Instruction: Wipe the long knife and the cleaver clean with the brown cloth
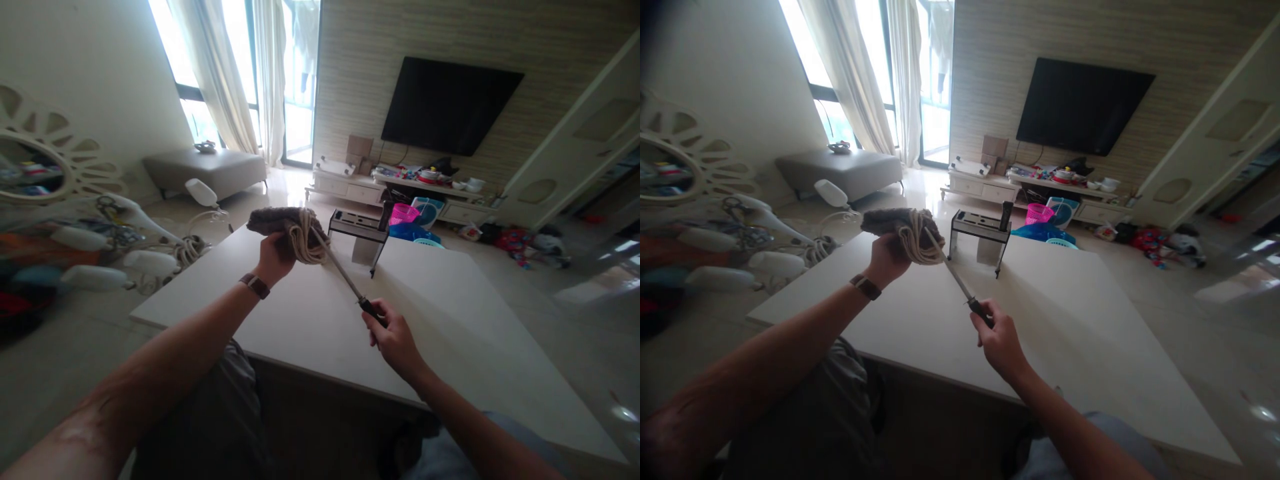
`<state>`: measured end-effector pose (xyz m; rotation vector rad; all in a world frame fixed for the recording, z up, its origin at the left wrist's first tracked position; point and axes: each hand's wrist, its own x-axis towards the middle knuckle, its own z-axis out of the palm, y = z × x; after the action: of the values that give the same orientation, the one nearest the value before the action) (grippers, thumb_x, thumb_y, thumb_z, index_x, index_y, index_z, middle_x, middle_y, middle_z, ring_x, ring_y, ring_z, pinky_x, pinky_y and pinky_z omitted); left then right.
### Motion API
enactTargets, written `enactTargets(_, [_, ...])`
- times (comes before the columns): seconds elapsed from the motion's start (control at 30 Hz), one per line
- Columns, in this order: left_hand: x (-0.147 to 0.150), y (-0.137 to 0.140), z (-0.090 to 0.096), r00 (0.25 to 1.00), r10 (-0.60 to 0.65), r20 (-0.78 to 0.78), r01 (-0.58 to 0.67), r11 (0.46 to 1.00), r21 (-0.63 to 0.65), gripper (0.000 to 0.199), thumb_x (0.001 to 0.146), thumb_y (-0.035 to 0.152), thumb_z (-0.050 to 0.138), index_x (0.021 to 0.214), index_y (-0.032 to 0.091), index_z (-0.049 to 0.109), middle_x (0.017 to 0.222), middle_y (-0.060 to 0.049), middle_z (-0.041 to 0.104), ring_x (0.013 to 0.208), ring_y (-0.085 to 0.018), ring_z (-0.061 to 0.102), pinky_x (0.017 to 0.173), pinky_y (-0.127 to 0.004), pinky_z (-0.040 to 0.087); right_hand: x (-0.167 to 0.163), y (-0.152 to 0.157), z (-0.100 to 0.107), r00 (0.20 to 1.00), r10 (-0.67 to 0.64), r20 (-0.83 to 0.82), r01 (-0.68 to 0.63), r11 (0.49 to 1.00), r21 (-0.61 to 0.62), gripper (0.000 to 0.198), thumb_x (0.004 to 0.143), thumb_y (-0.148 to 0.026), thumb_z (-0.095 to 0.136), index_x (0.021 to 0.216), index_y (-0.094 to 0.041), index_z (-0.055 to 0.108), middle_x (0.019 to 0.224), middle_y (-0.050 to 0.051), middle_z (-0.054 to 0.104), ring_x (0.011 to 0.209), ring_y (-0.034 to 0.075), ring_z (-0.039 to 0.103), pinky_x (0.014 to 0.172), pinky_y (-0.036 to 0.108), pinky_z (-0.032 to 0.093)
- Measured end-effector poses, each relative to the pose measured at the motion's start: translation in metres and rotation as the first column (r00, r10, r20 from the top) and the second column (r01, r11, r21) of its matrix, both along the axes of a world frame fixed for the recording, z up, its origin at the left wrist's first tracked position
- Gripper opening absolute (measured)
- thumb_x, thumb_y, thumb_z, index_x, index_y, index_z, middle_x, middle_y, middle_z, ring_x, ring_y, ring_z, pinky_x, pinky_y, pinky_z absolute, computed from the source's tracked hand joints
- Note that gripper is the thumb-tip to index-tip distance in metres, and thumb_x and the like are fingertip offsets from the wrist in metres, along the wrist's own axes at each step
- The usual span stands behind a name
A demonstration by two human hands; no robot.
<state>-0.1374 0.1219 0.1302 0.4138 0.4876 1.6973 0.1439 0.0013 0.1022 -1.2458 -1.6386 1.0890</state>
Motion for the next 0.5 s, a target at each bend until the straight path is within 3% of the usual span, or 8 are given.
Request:
enactTargets(0.17, [0.020,-0.015,-0.004,0.978,-0.202,-0.051,0.204,0.979,0.021,0.021,0.068,0.016,0.060,0.085,0.015,0.072,0.084,-0.008,0.077,0.102,-0.031,0.072,0.099,-0.050,0.056,0.002,0.004,-0.001,0.997,-0.070,-0.021,0.071,0.997,0.044,0.023,0.092,-0.044,0.062,0.093,-0.022,0.056,0.083,-0.001,0.062,0.048,0.010,0.051,0.046,0.025,0.039])
enactTargets(0.33, [0.061,-0.038,-0.022,0.870,-0.456,-0.190,0.452,0.890,-0.065,0.021,0.067,0.018,0.067,0.085,0.012,0.075,0.091,-0.011,0.078,0.102,-0.032,0.072,0.105,-0.049,0.052,-0.003,0.002,0.000,0.990,-0.128,0.056,0.120,0.983,0.136,0.021,0.091,-0.041,0.061,0.097,-0.021,0.060,0.088,0.003,0.068,0.059,0.014,0.056,0.056,0.027,0.044])
enactTargets(0.4, [0.080,-0.048,-0.030,0.821,-0.515,-0.247,0.519,0.853,-0.054,0.027,0.067,0.015,0.072,0.093,0.012,0.078,0.100,-0.011,0.079,0.106,-0.032,0.072,0.110,-0.048,0.049,-0.005,0.001,-0.001,0.986,-0.136,0.097,0.115,0.974,0.197,0.018,0.090,-0.034,0.061,0.100,-0.019,0.061,0.091,0.005,0.071,0.070,0.018,0.062,0.064,0.029,0.047])
enactTargets(0.5, [0.102,-0.061,-0.036,0.828,-0.471,-0.305,0.499,0.867,0.017,0.039,0.066,0.010,0.081,0.104,0.018,0.078,0.113,-0.010,0.078,0.115,-0.033,0.069,0.112,-0.049,0.046,-0.005,0.001,-0.003,0.976,-0.162,0.144,0.124,0.963,0.240,0.022,0.084,-0.024,0.060,0.104,-0.017,0.063,0.092,0.008,0.074,0.079,0.023,0.066,0.071,0.032,0.049])
